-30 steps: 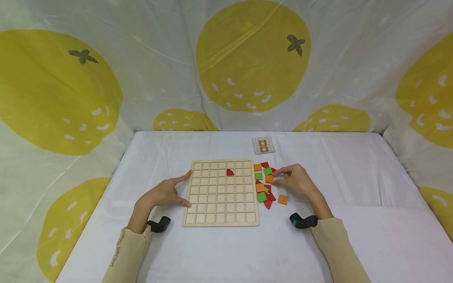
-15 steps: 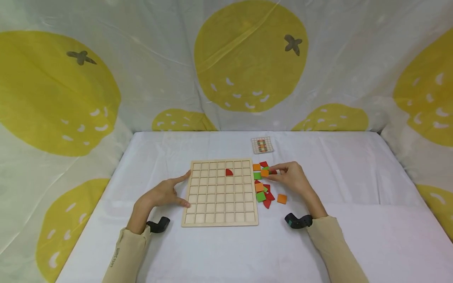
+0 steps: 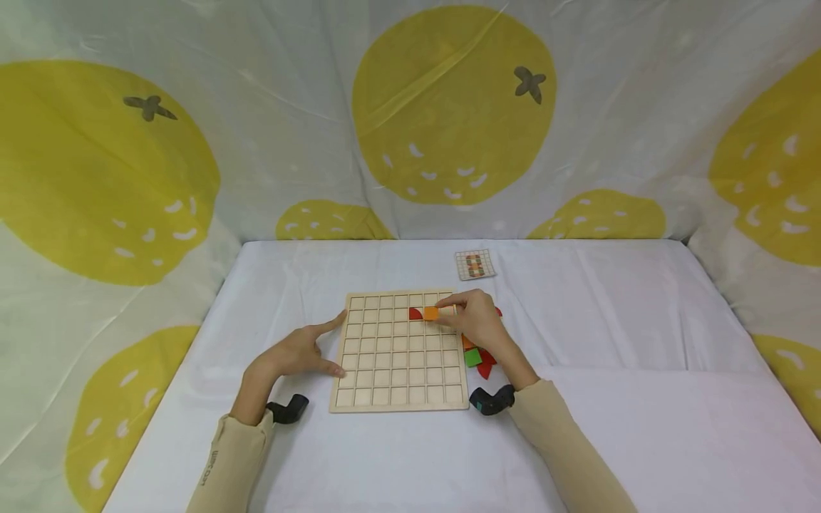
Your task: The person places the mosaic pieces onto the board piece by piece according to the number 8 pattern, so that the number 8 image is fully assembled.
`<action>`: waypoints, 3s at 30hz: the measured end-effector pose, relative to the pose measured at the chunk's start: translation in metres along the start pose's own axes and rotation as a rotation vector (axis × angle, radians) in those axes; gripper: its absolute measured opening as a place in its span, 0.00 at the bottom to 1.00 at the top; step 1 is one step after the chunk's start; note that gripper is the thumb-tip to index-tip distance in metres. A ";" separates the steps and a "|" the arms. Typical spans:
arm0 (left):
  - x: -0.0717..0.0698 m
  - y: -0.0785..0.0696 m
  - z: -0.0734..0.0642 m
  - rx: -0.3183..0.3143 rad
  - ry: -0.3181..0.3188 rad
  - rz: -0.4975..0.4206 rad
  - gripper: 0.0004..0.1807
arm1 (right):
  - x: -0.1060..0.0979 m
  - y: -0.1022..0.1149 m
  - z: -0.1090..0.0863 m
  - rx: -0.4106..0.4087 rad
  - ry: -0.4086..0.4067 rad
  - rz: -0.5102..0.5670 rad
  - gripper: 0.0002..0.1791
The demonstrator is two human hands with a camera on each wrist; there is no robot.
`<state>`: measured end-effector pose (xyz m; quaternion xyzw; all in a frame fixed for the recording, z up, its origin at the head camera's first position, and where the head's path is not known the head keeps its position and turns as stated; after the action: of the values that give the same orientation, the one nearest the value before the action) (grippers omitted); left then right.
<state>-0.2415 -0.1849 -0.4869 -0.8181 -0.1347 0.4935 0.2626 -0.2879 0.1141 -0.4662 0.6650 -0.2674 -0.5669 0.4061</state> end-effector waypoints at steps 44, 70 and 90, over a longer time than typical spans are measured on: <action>0.003 0.004 0.004 -0.011 0.011 -0.001 0.67 | 0.055 0.026 0.028 -0.072 0.005 -0.099 0.14; 0.003 0.006 0.003 -0.041 0.023 -0.002 0.67 | 0.017 0.004 0.014 0.028 0.017 0.050 0.16; 0.003 0.006 0.004 -0.036 0.017 -0.003 0.67 | -0.070 -0.049 -0.024 0.122 -0.122 -0.113 0.19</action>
<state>-0.2444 -0.1869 -0.4936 -0.8266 -0.1424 0.4838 0.2496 -0.2844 0.2029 -0.4694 0.6670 -0.2876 -0.6109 0.3150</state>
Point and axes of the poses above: each hand's wrist, its own z-axis towards the middle knuckle, its own x-axis out of the palm, y = z × x, the point moved 10 cm from there along z, towards the middle knuckle, and after that the axes turned 2 degrees about z, right-handed, at the moved point
